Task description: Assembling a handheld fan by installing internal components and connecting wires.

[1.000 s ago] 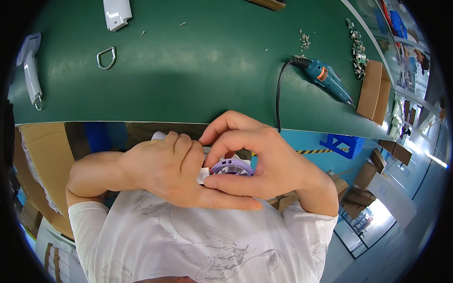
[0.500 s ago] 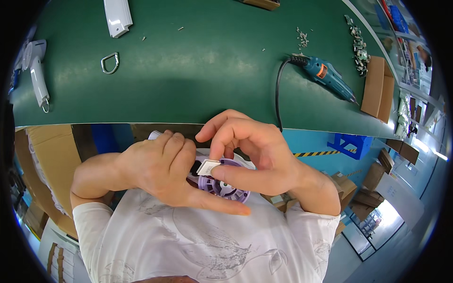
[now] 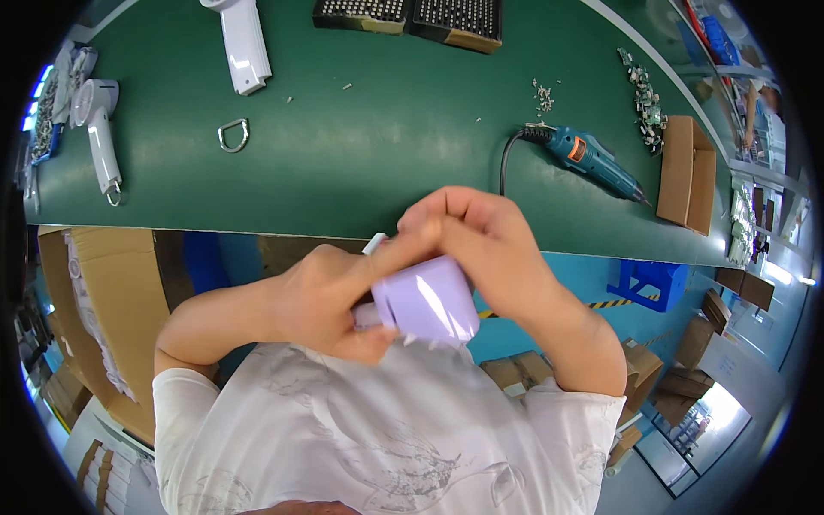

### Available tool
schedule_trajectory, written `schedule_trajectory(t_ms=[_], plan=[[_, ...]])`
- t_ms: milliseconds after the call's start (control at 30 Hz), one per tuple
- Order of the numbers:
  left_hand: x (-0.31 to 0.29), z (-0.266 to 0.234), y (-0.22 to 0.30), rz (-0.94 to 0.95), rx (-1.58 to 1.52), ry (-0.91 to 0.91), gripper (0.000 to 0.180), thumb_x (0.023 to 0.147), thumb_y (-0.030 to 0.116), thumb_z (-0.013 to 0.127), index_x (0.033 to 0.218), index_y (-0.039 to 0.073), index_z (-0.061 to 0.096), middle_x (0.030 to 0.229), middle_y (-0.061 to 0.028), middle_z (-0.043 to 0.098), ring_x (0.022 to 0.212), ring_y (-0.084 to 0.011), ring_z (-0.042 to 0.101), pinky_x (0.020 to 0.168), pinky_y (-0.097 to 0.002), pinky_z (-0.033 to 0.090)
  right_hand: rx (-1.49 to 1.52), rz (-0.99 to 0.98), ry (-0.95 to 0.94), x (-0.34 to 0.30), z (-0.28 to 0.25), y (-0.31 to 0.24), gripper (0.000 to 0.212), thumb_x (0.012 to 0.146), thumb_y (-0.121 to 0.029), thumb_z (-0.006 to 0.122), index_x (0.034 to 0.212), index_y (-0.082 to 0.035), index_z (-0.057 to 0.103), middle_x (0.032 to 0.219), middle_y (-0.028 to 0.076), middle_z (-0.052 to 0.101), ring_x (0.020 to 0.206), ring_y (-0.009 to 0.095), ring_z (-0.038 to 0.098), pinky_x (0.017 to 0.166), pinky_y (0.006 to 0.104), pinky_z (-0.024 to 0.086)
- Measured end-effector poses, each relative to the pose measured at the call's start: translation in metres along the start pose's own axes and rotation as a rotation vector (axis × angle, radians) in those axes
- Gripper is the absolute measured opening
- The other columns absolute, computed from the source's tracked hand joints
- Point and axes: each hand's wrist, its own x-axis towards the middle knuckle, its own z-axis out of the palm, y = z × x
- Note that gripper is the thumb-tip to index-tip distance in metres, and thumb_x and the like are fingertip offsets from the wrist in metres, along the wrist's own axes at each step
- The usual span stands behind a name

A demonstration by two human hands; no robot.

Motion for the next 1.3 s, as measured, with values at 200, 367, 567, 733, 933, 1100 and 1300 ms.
schedule_trajectory(t_ms=[200,367,567,733,933,1100,1300], plan=[[0.013,-0.007,0.02,-0.496,-0.982,0.256,0.061,0.106,0.015,0.04,0.161,0.017,0.013,0.095,-0.0077,0.066,0.057,-0.0121,0.063,0.05,-0.0284,0.055,0.014,-0.152,0.206,0.002,0.014,-0.022,0.042,0.106,-0.034,0.049,0.12,0.002,0.063,0.094,0.01,0.07,0.073,0.012,0.065,0.054,0.0256,0.051],[0.024,-0.01,0.02,-0.616,-1.036,0.391,0.05,0.105,0.029,0.039,0.152,0.013,0.029,0.096,-0.0161,0.064,0.053,-0.0232,0.065,0.046,-0.0347,0.056,-0.458,-1.011,0.104,0.008,-0.005,-0.005,0.043,0.094,0.001,0.055,0.136,0.008,0.052,0.136,0.021,0.055,0.115,0.027,0.062,0.088,0.0344,0.055],[0.03,-0.012,0.028,-0.688,-1.023,0.291,0.047,0.102,0.041,0.039,0.132,0.004,0.043,0.076,-0.0215,0.064,0.045,-0.0317,0.063,0.04,-0.0396,0.053,-0.395,-1.002,0.045,0.015,-0.003,0.004,0.052,0.088,0.005,0.063,0.138,0.009,0.051,0.137,0.024,0.053,0.119,0.027,0.06,0.095,0.0365,0.054],[0.034,-0.013,0.033,-0.764,-1.023,0.277,0.048,0.101,0.045,0.036,0.122,0.002,0.043,0.062,-0.0263,0.061,0.044,-0.0357,0.063,0.04,-0.0412,0.053,-0.179,-0.903,-0.012,0.015,-0.004,0.012,0.044,0.093,0.008,0.056,0.136,0.011,0.052,0.135,0.021,0.055,0.117,0.024,0.062,0.095,0.0339,0.055],[0.031,-0.008,0.028,-0.696,-1.041,0.257,0.043,0.104,0.038,0.037,0.124,0.002,0.045,0.073,-0.0188,0.062,0.049,-0.0279,0.064,0.043,-0.0376,0.055,0.058,-0.625,0.104,0.01,0.0,0.015,0.045,0.088,0.008,0.063,0.133,0.011,0.057,0.119,0.017,0.068,0.104,0.021,0.067,0.084,0.0325,0.057],[0.031,-0.004,0.031,-0.684,-0.999,0.301,0.043,0.104,0.038,0.037,0.122,0.0,0.046,0.076,-0.0177,0.062,0.052,-0.0262,0.065,0.044,-0.0372,0.056,0.056,-0.596,0.086,0.012,-0.005,0.015,0.043,0.087,0.007,0.067,0.129,0.008,0.061,0.114,0.017,0.07,0.093,0.019,0.069,0.073,0.0292,0.058],[0.026,-0.002,0.028,-0.655,-0.995,0.375,0.047,0.106,0.035,0.036,0.138,0.0,0.039,0.088,-0.0186,0.063,0.06,-0.0258,0.068,0.046,-0.0376,0.058,0.029,-0.564,0.074,0.018,-0.007,0.009,0.042,0.086,0.011,0.064,0.128,0.005,0.064,0.112,0.013,0.068,0.085,0.014,0.068,0.073,0.0254,0.058]])
